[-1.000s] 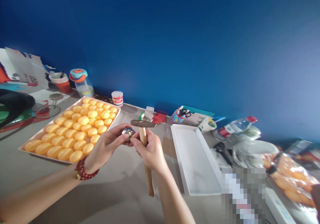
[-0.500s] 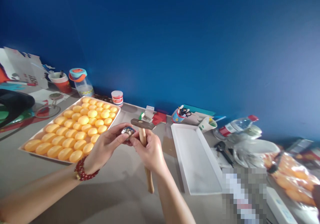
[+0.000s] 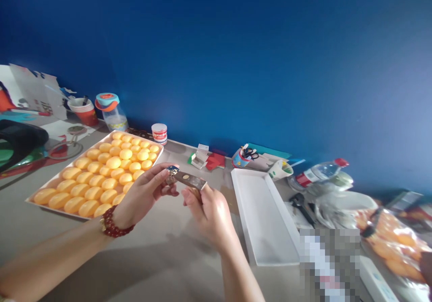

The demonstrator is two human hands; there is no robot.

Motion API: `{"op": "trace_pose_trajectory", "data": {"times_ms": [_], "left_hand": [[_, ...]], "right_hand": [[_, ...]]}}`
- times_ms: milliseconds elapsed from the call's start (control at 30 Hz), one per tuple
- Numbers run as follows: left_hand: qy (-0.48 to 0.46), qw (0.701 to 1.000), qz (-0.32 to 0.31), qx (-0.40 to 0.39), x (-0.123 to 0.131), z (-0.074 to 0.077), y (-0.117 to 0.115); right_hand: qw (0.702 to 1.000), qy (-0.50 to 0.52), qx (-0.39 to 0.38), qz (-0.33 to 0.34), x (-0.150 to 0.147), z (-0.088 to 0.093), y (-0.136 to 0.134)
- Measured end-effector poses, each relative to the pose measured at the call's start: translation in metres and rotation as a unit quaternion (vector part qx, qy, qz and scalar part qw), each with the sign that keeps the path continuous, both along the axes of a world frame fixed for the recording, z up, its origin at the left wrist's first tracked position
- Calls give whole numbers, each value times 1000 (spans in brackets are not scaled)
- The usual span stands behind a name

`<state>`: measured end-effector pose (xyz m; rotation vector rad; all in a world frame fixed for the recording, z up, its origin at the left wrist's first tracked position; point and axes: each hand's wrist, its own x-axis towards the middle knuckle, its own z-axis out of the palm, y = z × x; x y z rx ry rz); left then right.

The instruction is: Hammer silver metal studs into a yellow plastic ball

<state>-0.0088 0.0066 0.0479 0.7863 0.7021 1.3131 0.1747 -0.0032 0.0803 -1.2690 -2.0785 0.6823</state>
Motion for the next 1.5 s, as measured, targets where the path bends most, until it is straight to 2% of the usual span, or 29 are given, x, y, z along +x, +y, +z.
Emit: {"op": "trace_pose_trajectory", "data": {"times_ms": [200,333,467,833,967,1067,1267,1500], "left_hand": [[18,1000,4,12,0,-2,-1],[19,1000,5,19,0,-2,-1],[2,1000,9,10,1,-3,1],[-8,1000,5,-1,1,-6,2],[-13,1000,0,-3,1,-7,3],[-20,1000,-10,2,1,-9,4],[19,999,-13,37,1,-10,5],[87,992,-17,92,2,-12,1]], "right_hand": [[998,-65,9,-1,-7,4,3],[998,-61,17,-18,-5,4,2],[997,-75,12,-1,-8,2,2],[994,-88,54,-18,-12,-1,2],[995,-95,38,-10,-13,-2,2],[997,-56,37,-32,-10,-4,3],[987,147,-40,-58,0,-14,10],[979,173,-77,-68,-4,-25,26]]}}
